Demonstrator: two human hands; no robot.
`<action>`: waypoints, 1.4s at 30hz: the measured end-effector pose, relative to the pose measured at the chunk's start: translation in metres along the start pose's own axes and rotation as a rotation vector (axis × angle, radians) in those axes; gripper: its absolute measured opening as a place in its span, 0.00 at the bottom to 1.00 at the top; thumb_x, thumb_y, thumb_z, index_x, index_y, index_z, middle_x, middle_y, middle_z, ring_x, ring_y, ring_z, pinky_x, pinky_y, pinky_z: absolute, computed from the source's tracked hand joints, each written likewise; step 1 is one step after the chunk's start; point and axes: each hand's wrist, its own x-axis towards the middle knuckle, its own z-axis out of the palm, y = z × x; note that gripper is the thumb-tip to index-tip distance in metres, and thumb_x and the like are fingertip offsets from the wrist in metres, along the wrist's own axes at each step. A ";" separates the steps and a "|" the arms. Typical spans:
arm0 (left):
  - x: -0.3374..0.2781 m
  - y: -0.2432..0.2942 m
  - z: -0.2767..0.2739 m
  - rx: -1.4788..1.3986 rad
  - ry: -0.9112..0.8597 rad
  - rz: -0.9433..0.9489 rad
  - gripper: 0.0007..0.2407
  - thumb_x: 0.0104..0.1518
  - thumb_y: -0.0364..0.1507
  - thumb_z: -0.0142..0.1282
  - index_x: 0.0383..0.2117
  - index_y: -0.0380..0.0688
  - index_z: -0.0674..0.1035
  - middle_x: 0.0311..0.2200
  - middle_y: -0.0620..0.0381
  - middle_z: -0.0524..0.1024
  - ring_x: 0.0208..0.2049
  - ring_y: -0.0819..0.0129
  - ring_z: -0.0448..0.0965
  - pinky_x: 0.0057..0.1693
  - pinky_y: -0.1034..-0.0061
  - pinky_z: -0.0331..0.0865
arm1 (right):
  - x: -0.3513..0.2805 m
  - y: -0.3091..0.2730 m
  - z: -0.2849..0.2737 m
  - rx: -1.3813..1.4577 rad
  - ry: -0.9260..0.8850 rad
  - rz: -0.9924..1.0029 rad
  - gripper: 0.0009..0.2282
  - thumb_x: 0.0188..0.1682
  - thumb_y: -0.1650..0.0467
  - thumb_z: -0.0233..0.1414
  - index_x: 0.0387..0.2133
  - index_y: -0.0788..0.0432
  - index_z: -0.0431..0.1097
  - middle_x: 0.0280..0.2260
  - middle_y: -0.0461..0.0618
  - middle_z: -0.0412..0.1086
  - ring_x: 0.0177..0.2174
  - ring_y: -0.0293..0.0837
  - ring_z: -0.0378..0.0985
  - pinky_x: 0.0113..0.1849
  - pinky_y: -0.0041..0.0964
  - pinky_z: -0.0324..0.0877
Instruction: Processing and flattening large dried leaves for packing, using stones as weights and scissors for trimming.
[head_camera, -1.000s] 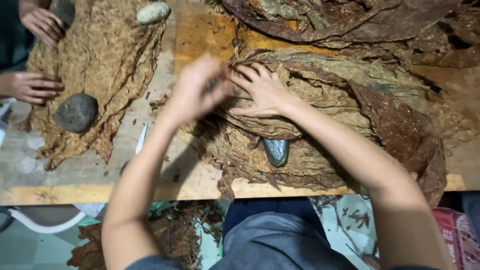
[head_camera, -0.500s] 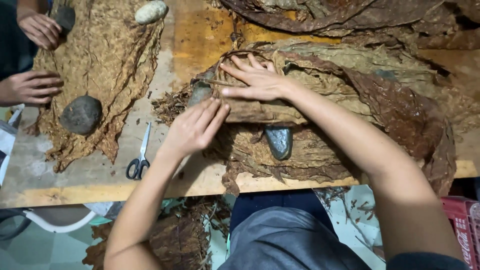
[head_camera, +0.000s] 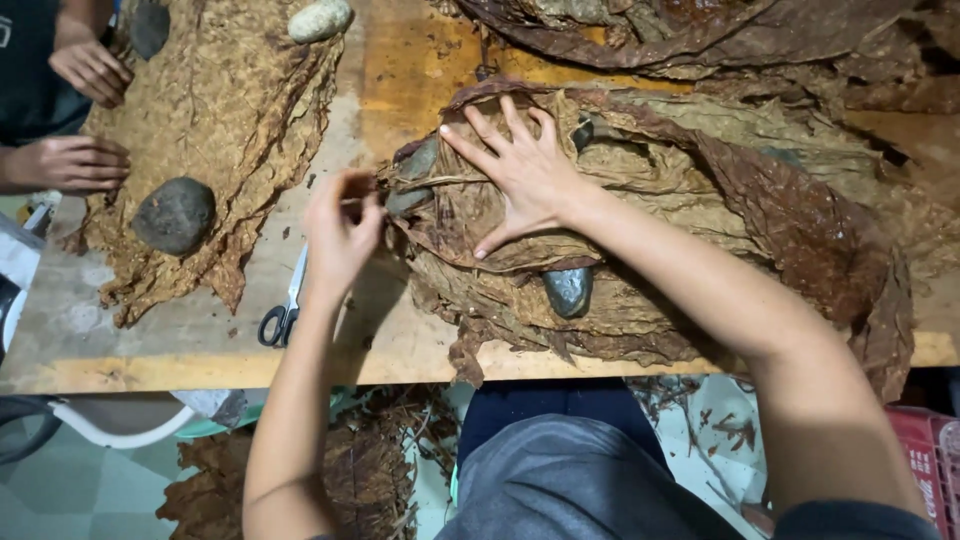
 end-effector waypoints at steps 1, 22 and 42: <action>0.006 0.009 0.000 -0.090 -0.116 -0.237 0.15 0.54 0.17 0.46 0.48 0.34 0.75 0.38 0.50 0.77 0.37 0.67 0.76 0.43 0.80 0.74 | -0.001 0.001 0.004 -0.014 0.067 -0.017 0.65 0.22 0.29 0.50 0.71 0.38 0.22 0.72 0.55 0.23 0.66 0.74 0.28 0.58 0.83 0.34; 0.006 0.036 -0.017 -1.209 0.401 -0.780 0.16 0.58 0.37 0.56 0.46 0.44 0.68 0.41 0.46 0.74 0.37 0.59 0.80 0.39 0.74 0.83 | 0.034 -0.017 0.006 0.110 0.113 -0.066 0.66 0.22 0.29 0.51 0.71 0.45 0.29 0.71 0.60 0.31 0.65 0.77 0.39 0.59 0.77 0.42; -0.025 0.029 0.066 0.855 -0.076 -0.235 0.36 0.52 0.39 0.67 0.67 0.45 0.61 0.49 0.41 0.64 0.47 0.45 0.68 0.48 0.56 0.73 | 0.017 -0.013 0.010 0.064 0.193 -0.082 0.60 0.22 0.34 0.59 0.66 0.55 0.53 0.66 0.54 0.53 0.60 0.59 0.64 0.54 0.63 0.63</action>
